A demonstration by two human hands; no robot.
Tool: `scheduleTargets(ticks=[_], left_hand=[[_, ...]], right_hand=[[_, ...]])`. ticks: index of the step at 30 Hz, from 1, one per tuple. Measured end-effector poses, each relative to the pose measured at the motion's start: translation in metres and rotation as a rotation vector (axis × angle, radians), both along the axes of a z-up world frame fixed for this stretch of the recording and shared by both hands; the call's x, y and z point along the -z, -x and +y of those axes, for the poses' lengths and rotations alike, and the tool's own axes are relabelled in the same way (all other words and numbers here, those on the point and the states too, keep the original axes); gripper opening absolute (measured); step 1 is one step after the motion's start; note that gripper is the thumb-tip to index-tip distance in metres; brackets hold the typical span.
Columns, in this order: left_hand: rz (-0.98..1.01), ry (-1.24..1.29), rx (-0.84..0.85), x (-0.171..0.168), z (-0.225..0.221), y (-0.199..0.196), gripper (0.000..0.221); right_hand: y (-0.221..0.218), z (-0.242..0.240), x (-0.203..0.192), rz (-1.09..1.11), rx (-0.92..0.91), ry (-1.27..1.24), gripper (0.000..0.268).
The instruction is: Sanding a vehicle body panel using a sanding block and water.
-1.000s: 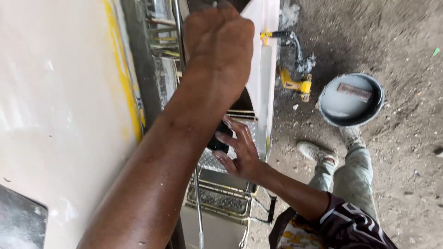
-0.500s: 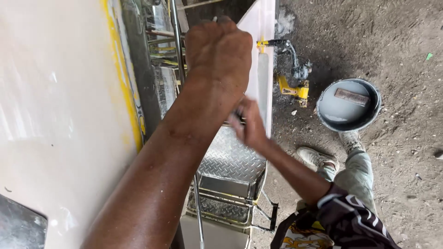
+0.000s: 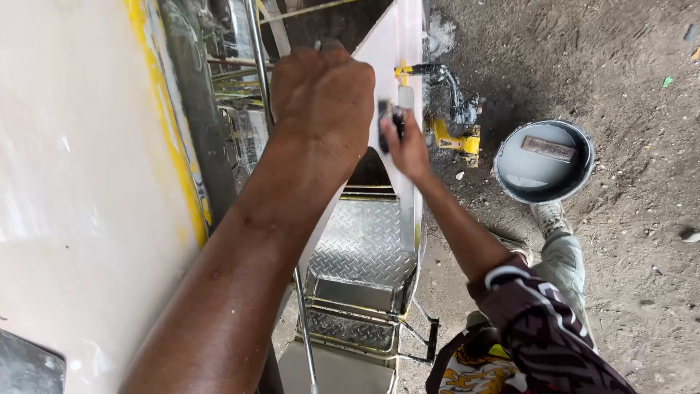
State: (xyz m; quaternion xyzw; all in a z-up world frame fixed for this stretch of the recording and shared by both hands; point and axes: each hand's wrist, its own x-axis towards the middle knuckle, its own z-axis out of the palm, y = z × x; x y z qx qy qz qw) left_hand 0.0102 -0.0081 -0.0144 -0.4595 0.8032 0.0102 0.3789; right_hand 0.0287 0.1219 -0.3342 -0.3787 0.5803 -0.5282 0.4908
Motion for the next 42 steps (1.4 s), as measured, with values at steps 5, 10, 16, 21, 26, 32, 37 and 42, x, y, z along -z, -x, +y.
scheduleTargets(ticks=[5, 10, 16, 21, 26, 32, 37, 42], left_hand=[[0.012, -0.004, 0.006, -0.005, 0.004, 0.002, 0.025], [0.015, -0.015, -0.039, 0.0, -0.001, -0.001, 0.016], [0.048, 0.044, 0.017, -0.009, 0.003, 0.003, 0.025], [0.011, -0.029, -0.062, -0.016, 0.003, 0.009, 0.02], [0.108, 0.029, -0.033, -0.006, 0.009, -0.008, 0.015], [0.096, -0.03, -0.076, -0.016, 0.007, 0.001, 0.012], [0.1, -0.054, -0.101, -0.022, 0.01, 0.005, 0.006], [0.007, -0.105, -0.118, -0.035, 0.003, 0.017, 0.02]], right_hand=[[0.003, 0.037, -0.11, 0.055, 0.002, 0.022, 0.045], [0.002, 0.018, -0.043, 0.332, -0.059, 0.635, 0.047], [0.018, -0.016, -0.066, -0.117, -0.078, -0.268, 0.039], [0.008, 0.019, -0.075, 0.29, -0.084, 0.565, 0.046], [0.015, -0.06, 0.011, -0.19, -0.003, 0.039, 0.04], [0.01, 0.011, -0.092, 0.21, -0.026, 0.526, 0.052], [0.023, -0.074, 0.002, 0.065, -0.022, 0.12, 0.039], [0.026, -0.022, -0.131, 0.003, 0.021, 0.381, 0.052]])
